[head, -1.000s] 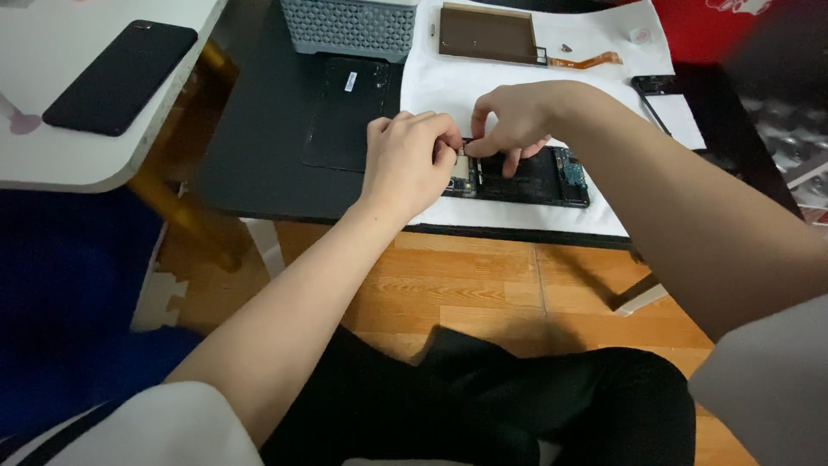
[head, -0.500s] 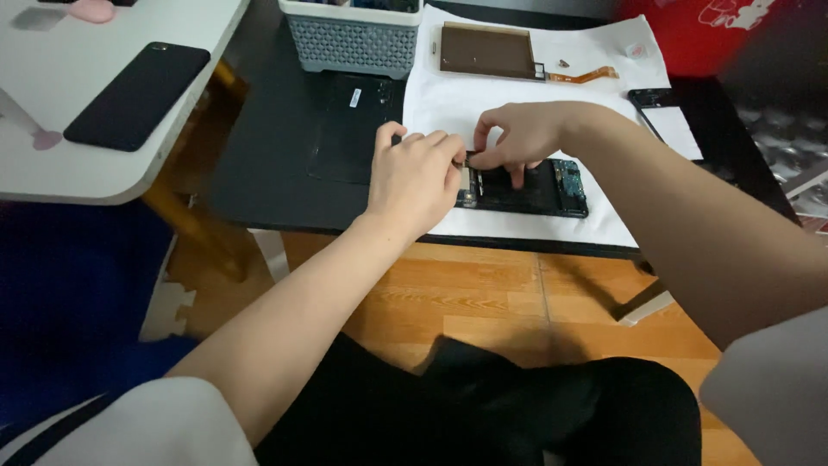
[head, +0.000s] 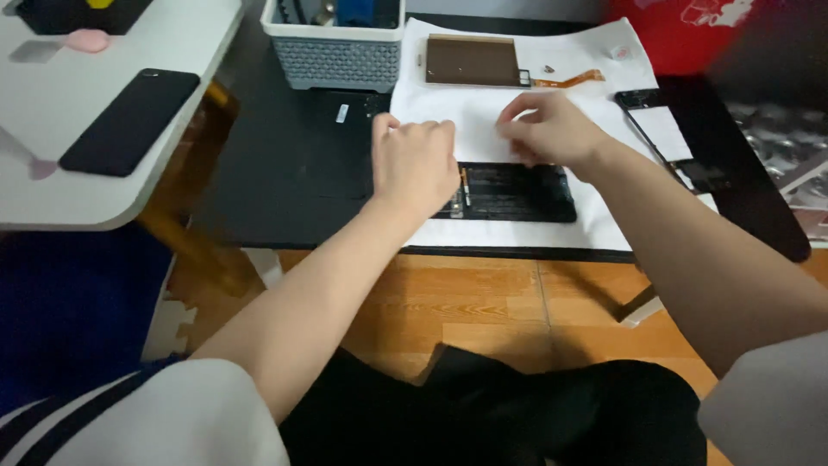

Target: Repairing a smartphone by connecting internal ribbon cables and installing the battery.

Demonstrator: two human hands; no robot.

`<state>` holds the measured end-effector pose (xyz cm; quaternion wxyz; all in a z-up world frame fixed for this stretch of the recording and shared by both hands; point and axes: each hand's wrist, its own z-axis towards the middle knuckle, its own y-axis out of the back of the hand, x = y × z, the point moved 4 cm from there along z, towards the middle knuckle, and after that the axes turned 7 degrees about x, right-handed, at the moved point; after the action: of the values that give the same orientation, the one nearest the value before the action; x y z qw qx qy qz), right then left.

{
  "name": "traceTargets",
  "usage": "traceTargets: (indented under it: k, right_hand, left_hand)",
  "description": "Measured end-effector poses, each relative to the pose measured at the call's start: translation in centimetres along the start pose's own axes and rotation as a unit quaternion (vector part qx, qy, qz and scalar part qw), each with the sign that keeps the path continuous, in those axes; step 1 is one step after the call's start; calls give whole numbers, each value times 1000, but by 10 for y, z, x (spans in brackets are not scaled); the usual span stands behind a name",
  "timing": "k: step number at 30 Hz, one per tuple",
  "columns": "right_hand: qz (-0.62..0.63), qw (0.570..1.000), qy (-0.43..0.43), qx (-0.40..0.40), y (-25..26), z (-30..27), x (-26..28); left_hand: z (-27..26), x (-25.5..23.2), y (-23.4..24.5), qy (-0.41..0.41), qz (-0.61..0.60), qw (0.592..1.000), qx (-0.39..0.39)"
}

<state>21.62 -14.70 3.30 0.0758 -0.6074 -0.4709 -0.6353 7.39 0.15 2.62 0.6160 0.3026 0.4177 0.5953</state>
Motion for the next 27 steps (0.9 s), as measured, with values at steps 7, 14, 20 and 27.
traceTargets:
  k: [7, 14, 20, 27]
  right_hand:
    - [-156, 966, -87, -186, 82, 7, -20]
    - [-323, 936, -25, -138, 103, 57, -31]
    - [-345, 934, -43, -85, 84, 79, -14]
    - [-421, 903, -81, -33, 97, 117, -28]
  left_hand:
    - [16, 2, -8, 5, 8, 997, 81]
    - [9, 7, -16, 35, -64, 992, 100]
    - [11, 6, -22, 45, -76, 985, 150]
    - [14, 8, -25, 48, -87, 973, 207]
